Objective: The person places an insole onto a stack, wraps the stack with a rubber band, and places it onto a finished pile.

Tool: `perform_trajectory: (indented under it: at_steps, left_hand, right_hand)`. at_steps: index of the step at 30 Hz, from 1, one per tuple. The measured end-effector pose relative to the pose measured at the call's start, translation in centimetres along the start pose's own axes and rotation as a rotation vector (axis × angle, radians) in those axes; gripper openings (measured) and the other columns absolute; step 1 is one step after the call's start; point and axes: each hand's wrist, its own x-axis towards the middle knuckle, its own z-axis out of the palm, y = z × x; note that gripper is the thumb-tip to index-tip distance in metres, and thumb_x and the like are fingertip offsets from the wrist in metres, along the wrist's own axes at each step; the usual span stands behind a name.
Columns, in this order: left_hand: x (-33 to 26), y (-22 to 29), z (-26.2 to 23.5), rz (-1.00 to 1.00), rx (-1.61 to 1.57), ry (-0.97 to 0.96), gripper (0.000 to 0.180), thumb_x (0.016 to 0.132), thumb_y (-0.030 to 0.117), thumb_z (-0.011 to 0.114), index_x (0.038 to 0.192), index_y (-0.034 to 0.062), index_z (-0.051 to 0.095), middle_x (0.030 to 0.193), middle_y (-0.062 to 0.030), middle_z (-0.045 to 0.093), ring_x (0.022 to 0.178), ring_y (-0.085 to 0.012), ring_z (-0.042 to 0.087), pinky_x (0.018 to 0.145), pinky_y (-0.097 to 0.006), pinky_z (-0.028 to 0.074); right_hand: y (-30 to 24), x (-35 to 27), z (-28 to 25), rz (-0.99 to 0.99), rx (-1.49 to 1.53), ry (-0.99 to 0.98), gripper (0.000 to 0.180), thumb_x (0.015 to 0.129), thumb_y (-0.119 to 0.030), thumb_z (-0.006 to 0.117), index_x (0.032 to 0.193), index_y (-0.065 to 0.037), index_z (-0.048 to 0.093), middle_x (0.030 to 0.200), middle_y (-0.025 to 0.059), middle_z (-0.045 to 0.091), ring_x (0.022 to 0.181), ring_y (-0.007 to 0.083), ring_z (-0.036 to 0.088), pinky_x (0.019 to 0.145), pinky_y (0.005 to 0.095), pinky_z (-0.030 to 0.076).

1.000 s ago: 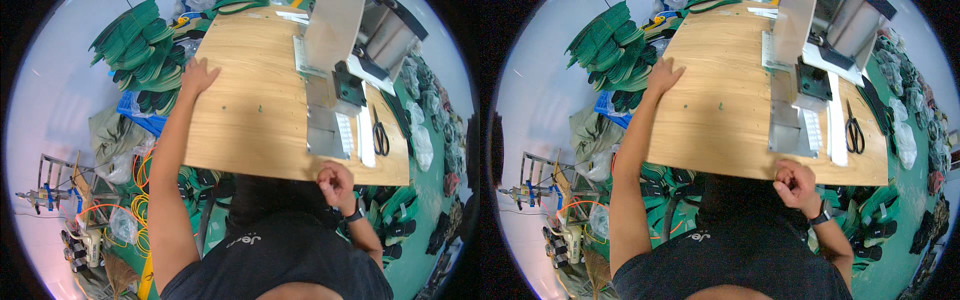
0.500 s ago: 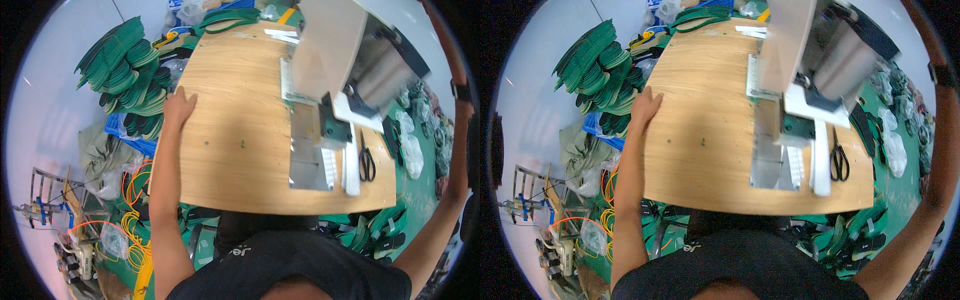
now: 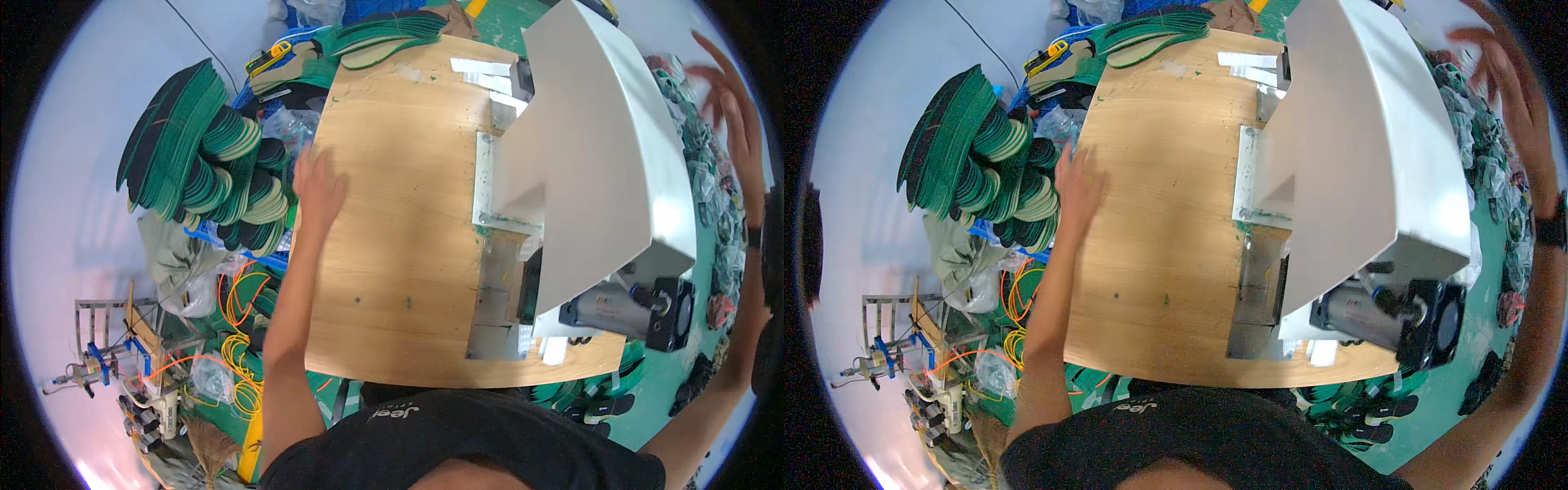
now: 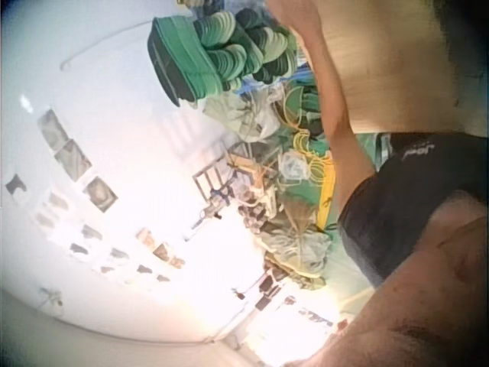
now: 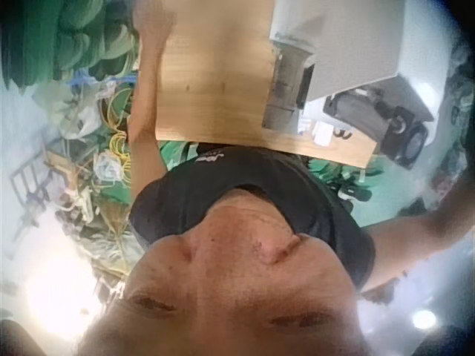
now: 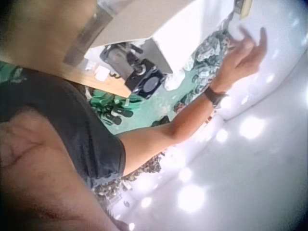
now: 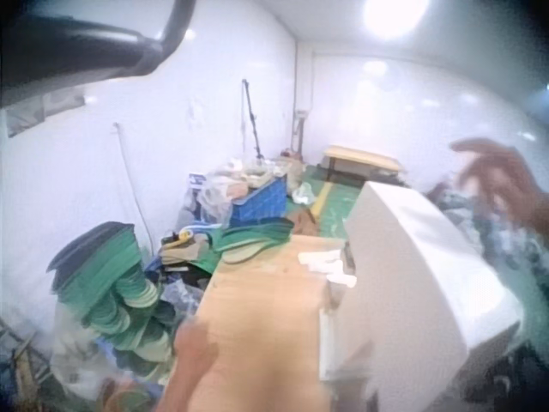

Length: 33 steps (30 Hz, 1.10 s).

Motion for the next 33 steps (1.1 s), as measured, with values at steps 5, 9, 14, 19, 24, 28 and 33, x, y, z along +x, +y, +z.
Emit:
perform_trajectory:
  at_steps: [5, 9, 14, 19, 24, 28, 33]
  left_hand:
    - [16.0, 0.7, 7.8, 0.112, 0.02, -0.053, 0.082, 0.067, 0.027, 0.077, 0.138, 0.0059, 0.04, 0.147, -0.0258, 0.026, 0.136, -0.0401, 0.025, 0.109, -0.051, 0.024]
    - [24.4, 1.9, 11.5, 0.148, 0.241, -0.045, 0.105, 0.064, 0.048, 0.079, 0.147, 0.0091, 0.026, 0.152, -0.0264, 0.013, 0.142, -0.0407, 0.01, 0.112, -0.054, 0.014]
    - [30.9, 4.1, 16.1, 0.194, 0.458, -0.174, 0.123, 0.062, 0.069, 0.072, 0.152, 0.0199, 0.004, 0.155, -0.0262, -0.001, 0.143, -0.0435, -0.003, 0.111, -0.059, 0.007]
    - [34.7, 2.1, 17.4, 0.075, 0.605, -0.402, 0.121, 0.063, 0.06, 0.076, 0.152, 0.0255, 0.002, 0.154, -0.0271, 0.006, 0.141, -0.0461, 0.01, 0.109, -0.063, 0.015]
    - [35.4, 1.0, 17.5, 0.104, 0.427, -0.402, 0.108, 0.065, 0.047, 0.077, 0.15, 0.0168, 0.017, 0.142, -0.0327, 0.032, 0.129, -0.0501, 0.034, 0.099, -0.062, 0.033]
    - [35.1, 1.1, 18.2, 0.122, 0.528, -0.339, 0.103, 0.065, 0.044, 0.077, 0.148, 0.0153, 0.024, 0.137, -0.0327, 0.038, 0.124, -0.0488, 0.041, 0.093, -0.061, 0.039]
    - [32.5, 1.9, 16.2, 0.167, 0.523, -0.363, 0.1, 0.066, 0.043, 0.078, 0.146, 0.0137, 0.026, 0.134, -0.0325, 0.04, 0.122, -0.0475, 0.042, 0.093, -0.061, 0.039]
  right_hand:
    - [0.7, -4.6, -2.1, 0.335, 0.224, -0.236, 0.073, 0.094, -0.059, 0.037, 0.144, -0.005, 0.035, 0.093, 0.008, 0.06, 0.057, 0.0083, 0.045, 0.052, 0.0209, 0.037]
    - [-1.2, -10.2, -4.1, 0.476, 0.103, -0.281, 0.08, 0.091, -0.063, 0.042, 0.143, -0.004, 0.035, 0.096, 0.0092, 0.06, 0.063, 0.0098, 0.048, 0.056, 0.024, 0.039]
    - [-4.9, -14.4, -6.4, 0.492, -0.051, -0.375, 0.077, 0.093, -0.06, 0.04, 0.14, 0.001, 0.037, 0.107, 0.0111, 0.06, 0.072, 0.012, 0.051, 0.06, 0.0258, 0.041]
    - [-6.2, -18.0, -4.7, 0.733, 0.047, -0.335, 0.081, 0.091, -0.062, 0.043, 0.14, 0.002, 0.036, 0.105, 0.0105, 0.061, 0.072, 0.0124, 0.049, 0.057, 0.0274, 0.036]
    - [-6.9, -19.8, -2.6, 0.78, 0.021, -0.262, 0.053, 0.101, -0.037, 0.04, 0.139, 0.0, 0.038, 0.107, 0.0128, 0.062, 0.082, 0.0155, 0.059, 0.068, 0.0279, 0.048]
    - [-8.0, -21.5, -0.4, 0.89, 0.043, -0.151, 0.041, 0.102, -0.021, 0.041, 0.137, 0.001, 0.041, 0.109, 0.0144, 0.062, 0.092, 0.0203, 0.064, 0.08, 0.0315, 0.053]
    - [-8.5, -25.6, 0.7, 1.04, 0.259, 0.146, 0.035, 0.101, -0.011, 0.044, 0.133, 0.003, 0.045, 0.111, 0.0152, 0.063, 0.093, 0.0188, 0.063, 0.082, 0.0302, 0.05]
